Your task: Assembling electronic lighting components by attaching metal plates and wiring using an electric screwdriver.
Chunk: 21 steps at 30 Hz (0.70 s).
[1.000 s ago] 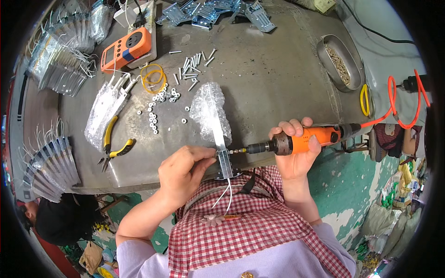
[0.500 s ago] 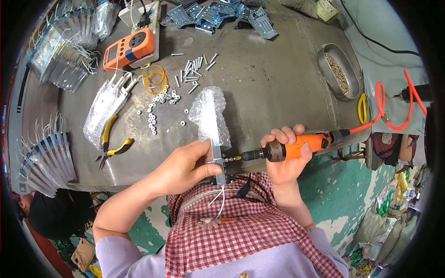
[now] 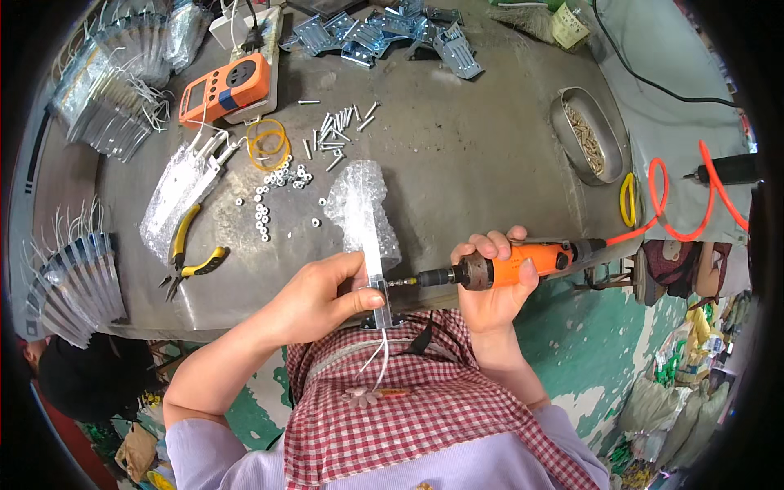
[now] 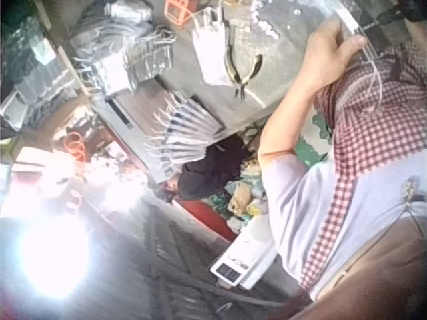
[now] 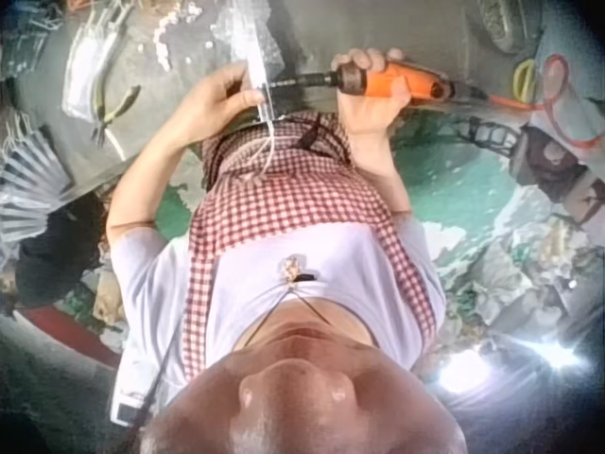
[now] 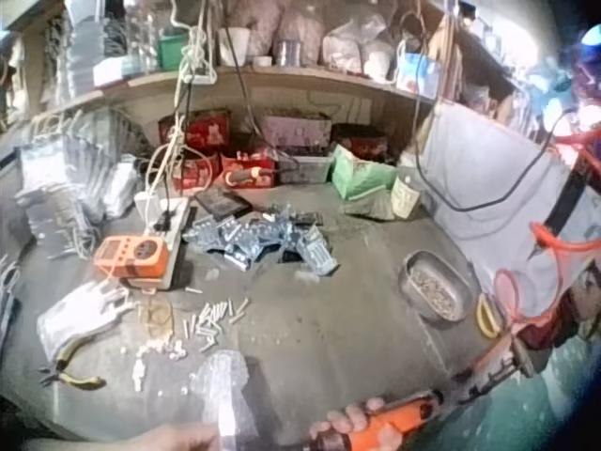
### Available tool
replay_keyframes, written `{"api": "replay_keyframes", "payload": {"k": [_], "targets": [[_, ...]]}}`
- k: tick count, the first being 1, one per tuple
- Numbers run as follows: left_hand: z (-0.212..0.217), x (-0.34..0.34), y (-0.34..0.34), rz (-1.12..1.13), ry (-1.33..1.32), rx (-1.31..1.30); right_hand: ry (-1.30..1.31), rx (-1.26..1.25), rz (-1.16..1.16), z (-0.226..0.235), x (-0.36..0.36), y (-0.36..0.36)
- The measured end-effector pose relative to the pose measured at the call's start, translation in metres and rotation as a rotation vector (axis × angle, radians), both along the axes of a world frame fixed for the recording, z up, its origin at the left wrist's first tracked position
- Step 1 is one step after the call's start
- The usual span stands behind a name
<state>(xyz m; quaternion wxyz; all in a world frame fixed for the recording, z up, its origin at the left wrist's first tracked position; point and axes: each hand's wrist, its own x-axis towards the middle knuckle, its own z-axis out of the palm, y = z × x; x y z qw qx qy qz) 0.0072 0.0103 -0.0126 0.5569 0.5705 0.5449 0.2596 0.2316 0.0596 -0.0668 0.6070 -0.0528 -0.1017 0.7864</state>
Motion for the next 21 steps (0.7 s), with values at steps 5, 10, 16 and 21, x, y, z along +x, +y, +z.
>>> {"api": "replay_keyframes", "payload": {"k": [5,10,16,21], "targets": [[0.014,0.009,-0.003,0.206,0.101,-0.016,-0.144,-0.130,0.066,0.020,-0.004,0.010],[0.015,-0.001,-0.015,0.365,0.370,0.032,-0.886,0.040,-0.039,0.042,0.029,0.090],[-0.012,-0.014,-0.007,0.464,0.109,0.156,-1.889,0.426,-0.691,0.014,0.035,0.131],[-0.012,-0.001,-0.002,0.512,-0.062,0.161,-1.673,0.720,-0.122,0.057,-0.011,0.020]]}}
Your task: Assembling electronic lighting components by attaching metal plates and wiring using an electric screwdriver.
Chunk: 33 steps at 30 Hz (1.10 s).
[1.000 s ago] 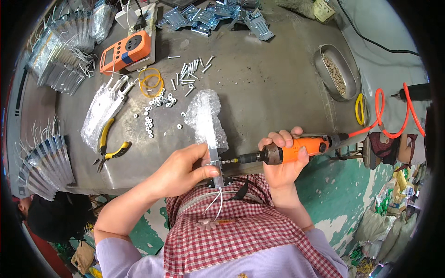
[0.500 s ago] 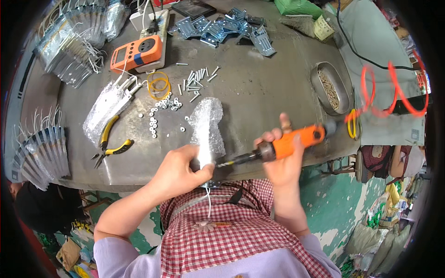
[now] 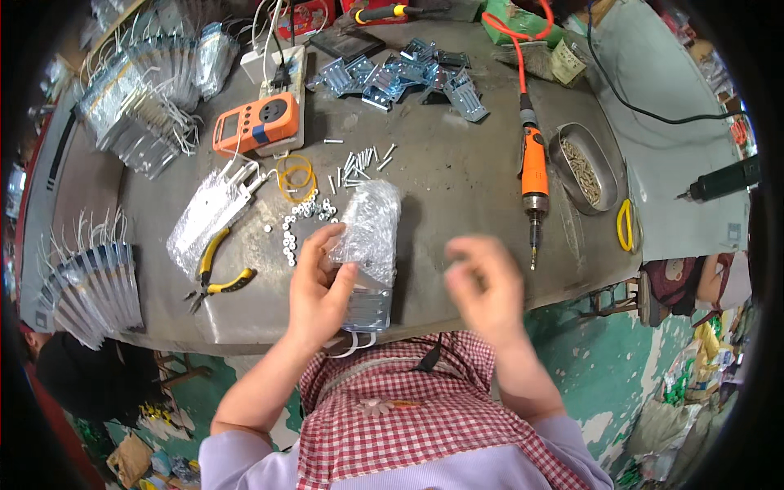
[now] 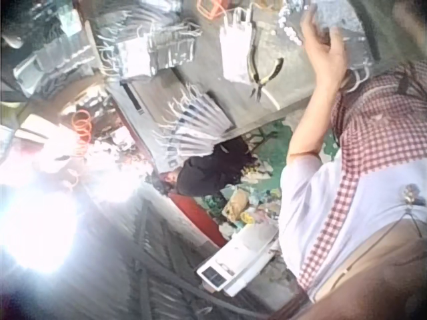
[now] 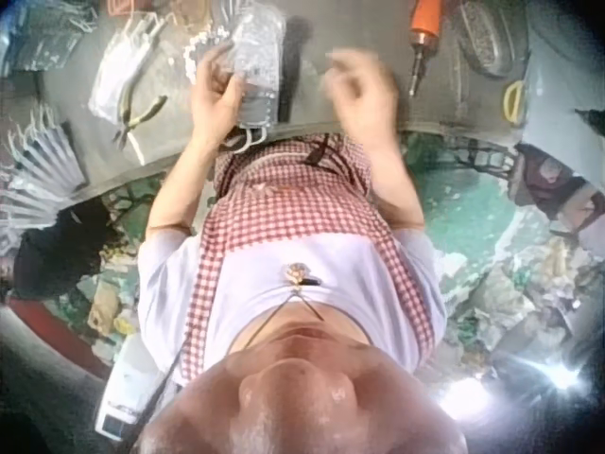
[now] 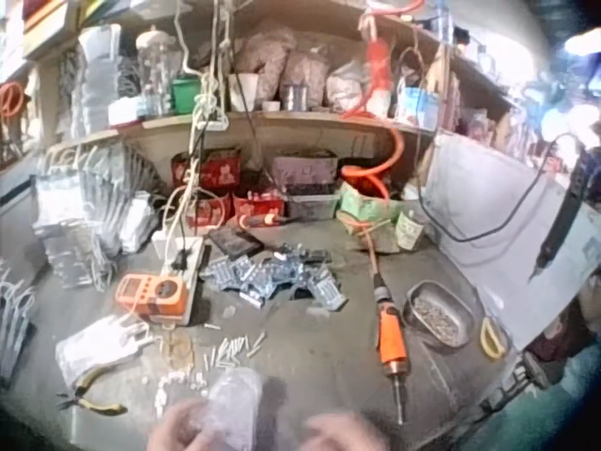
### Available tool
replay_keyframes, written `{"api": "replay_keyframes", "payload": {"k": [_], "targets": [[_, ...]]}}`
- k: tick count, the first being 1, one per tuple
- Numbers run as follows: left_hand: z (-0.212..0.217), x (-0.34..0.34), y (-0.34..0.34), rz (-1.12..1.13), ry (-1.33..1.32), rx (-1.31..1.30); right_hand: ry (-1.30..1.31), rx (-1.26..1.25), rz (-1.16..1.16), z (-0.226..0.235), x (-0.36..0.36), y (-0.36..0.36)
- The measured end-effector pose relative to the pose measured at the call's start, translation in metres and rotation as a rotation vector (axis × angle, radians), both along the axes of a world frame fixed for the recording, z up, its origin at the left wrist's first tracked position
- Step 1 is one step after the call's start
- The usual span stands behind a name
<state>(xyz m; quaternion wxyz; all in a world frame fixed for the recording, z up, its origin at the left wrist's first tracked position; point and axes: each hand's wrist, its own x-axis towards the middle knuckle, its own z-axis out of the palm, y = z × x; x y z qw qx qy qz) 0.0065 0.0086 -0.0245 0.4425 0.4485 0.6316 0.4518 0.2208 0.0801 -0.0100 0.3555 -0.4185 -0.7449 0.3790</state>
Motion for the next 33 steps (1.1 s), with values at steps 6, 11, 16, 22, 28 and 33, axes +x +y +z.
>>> {"api": "replay_keyframes", "payload": {"k": [6,11,16,22,28,33], "targets": [[0.015,0.025,0.012,0.158,0.255,0.597,0.560,-0.627,0.230,-0.012,-0.035,-0.045],[0.054,0.007,0.028,0.045,1.117,0.837,0.474,-0.627,0.254,-0.010,-0.023,-0.035],[0.040,0.009,0.006,-0.170,0.865,0.695,0.687,-0.572,0.167,-0.007,-0.019,-0.025],[0.036,0.010,0.010,0.263,-0.099,0.506,0.509,-0.508,0.259,-0.016,-0.012,-0.030],[0.051,-0.017,0.056,0.252,-0.843,0.468,0.517,-0.528,0.285,-0.016,-0.011,-0.040],[0.028,0.035,0.023,-0.028,-0.202,0.115,0.649,-0.395,0.191,-0.004,-0.021,-0.033]]}}
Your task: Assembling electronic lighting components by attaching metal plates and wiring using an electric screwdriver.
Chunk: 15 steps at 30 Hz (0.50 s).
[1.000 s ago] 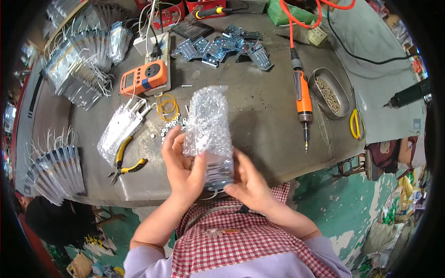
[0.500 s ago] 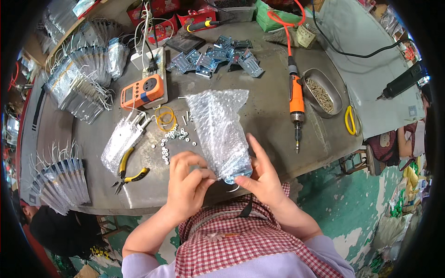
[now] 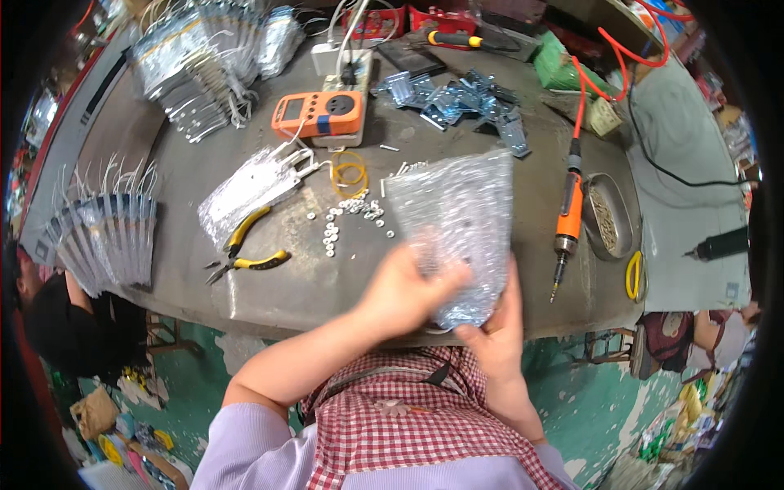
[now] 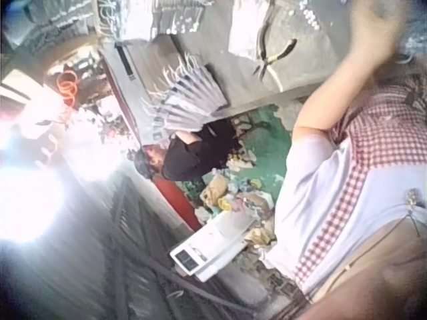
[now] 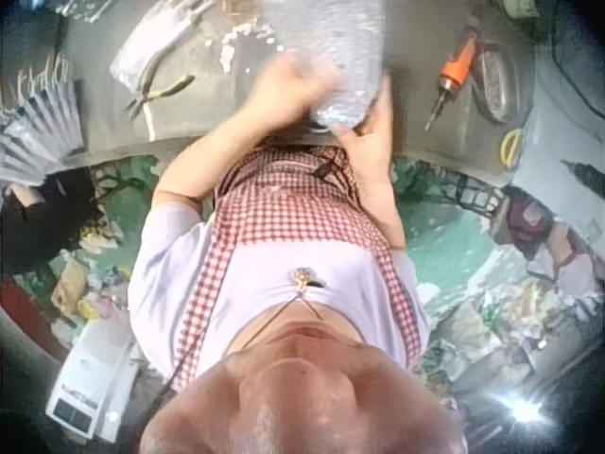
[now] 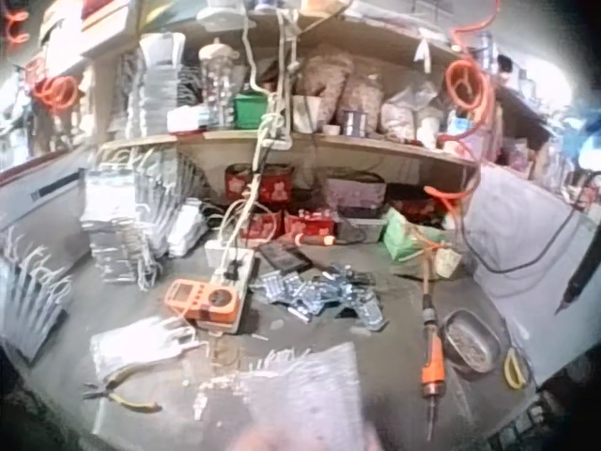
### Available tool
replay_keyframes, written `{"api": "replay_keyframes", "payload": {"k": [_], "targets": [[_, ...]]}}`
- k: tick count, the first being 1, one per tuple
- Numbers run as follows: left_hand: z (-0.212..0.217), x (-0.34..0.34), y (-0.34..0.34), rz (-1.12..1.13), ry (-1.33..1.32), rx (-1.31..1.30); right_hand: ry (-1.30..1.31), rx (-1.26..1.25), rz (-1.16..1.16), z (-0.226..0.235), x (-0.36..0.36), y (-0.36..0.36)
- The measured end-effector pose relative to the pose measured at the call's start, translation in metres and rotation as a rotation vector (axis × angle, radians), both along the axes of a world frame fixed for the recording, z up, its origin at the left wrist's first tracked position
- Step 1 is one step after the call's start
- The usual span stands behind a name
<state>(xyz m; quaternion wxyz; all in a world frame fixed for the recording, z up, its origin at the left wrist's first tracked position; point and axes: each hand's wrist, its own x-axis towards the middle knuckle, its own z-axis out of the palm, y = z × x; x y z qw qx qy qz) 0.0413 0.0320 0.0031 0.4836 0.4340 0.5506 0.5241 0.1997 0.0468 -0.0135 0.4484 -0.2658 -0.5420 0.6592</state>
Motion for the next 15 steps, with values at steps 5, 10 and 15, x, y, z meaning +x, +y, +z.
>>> {"api": "replay_keyframes", "payload": {"k": [5,10,15], "targets": [[-0.021,-0.003,-0.006,-0.184,0.634,0.417,-0.342,0.072,-0.181,-0.006,0.028,0.015],[-0.022,-0.114,0.030,0.119,1.269,0.488,-1.072,0.734,-0.102,0.014,0.040,0.040],[-0.021,-0.141,0.052,0.139,1.566,0.500,-1.179,0.729,-0.141,0.012,0.035,0.033]]}}
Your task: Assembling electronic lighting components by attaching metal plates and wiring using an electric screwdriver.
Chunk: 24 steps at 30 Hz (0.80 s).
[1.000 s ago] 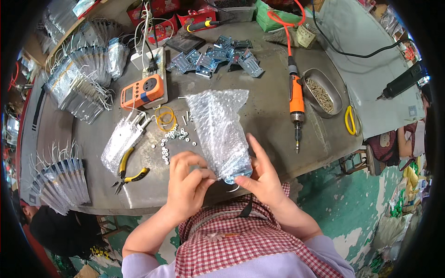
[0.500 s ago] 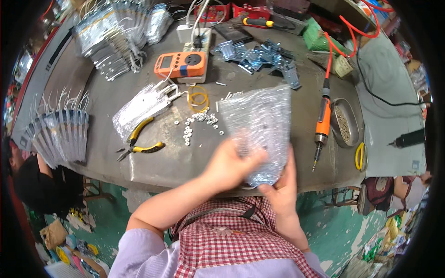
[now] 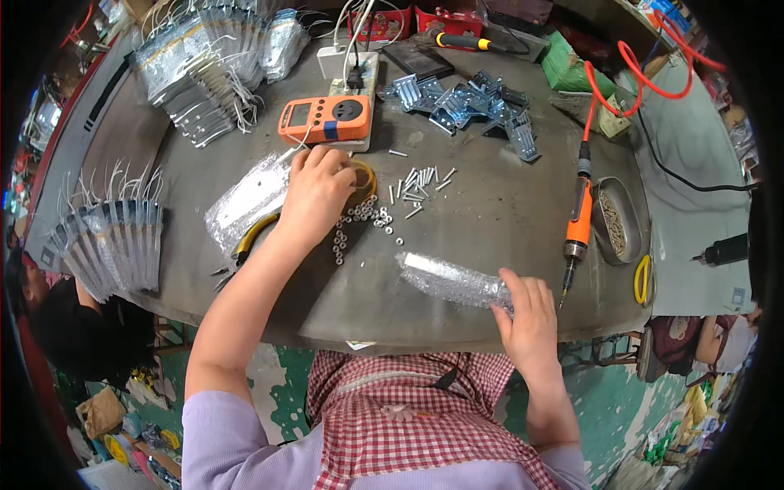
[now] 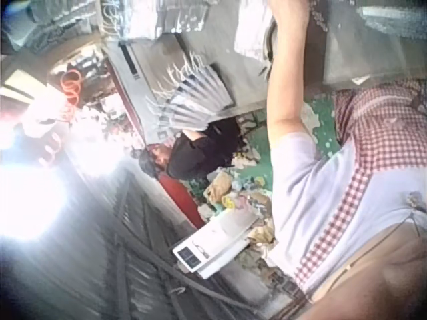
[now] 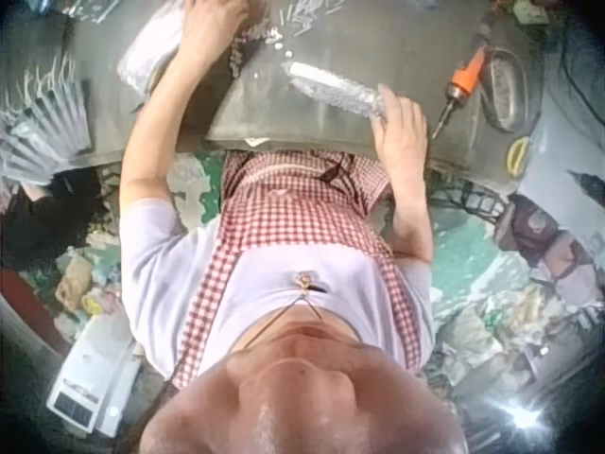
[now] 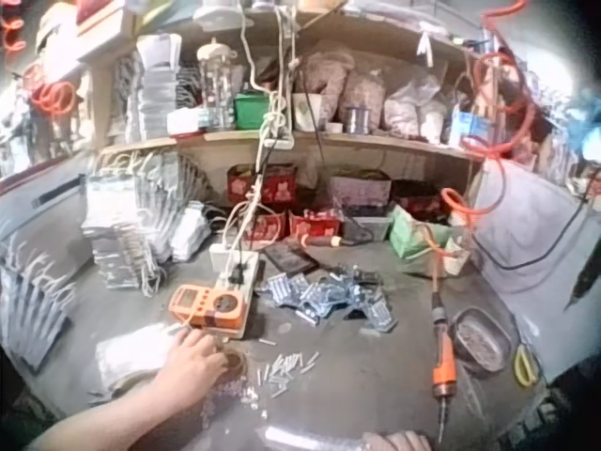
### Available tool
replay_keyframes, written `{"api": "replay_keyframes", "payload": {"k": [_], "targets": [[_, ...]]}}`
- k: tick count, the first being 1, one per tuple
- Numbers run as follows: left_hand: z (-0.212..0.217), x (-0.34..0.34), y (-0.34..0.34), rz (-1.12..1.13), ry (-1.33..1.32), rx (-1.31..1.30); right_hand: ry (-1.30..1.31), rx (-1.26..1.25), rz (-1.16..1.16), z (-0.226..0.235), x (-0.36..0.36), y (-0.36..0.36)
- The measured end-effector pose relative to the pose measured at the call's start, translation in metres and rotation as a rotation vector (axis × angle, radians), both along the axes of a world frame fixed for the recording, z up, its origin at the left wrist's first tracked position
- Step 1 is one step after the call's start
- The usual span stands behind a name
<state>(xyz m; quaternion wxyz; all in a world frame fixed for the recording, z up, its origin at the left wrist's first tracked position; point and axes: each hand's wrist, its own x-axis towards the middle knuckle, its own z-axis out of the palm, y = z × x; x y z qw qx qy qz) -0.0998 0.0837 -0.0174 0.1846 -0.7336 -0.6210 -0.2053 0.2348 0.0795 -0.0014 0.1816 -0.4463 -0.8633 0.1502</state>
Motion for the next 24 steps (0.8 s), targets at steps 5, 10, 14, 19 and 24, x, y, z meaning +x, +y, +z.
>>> {"api": "replay_keyframes", "payload": {"k": [5,10,14,19,24], "targets": [[0.033,0.020,-0.016,-0.002,-0.538,-0.217,0.186,-0.093,0.165,-0.007,0.006,0.019],[0.040,0.052,-0.036,-0.107,-1.206,-0.631,0.777,-0.616,0.155,-0.022,0.001,0.017],[0.042,0.075,-0.053,-0.266,-1.287,-0.622,1.140,-1.113,0.175,-0.029,-0.033,0.014],[0.031,0.078,-0.064,-0.131,-1.653,-0.476,1.297,-1.549,0.342,-0.019,-0.050,0.006],[0.100,0.094,-0.078,0.081,-0.786,-0.470,0.846,-0.848,0.083,-0.011,-0.043,0.015]]}}
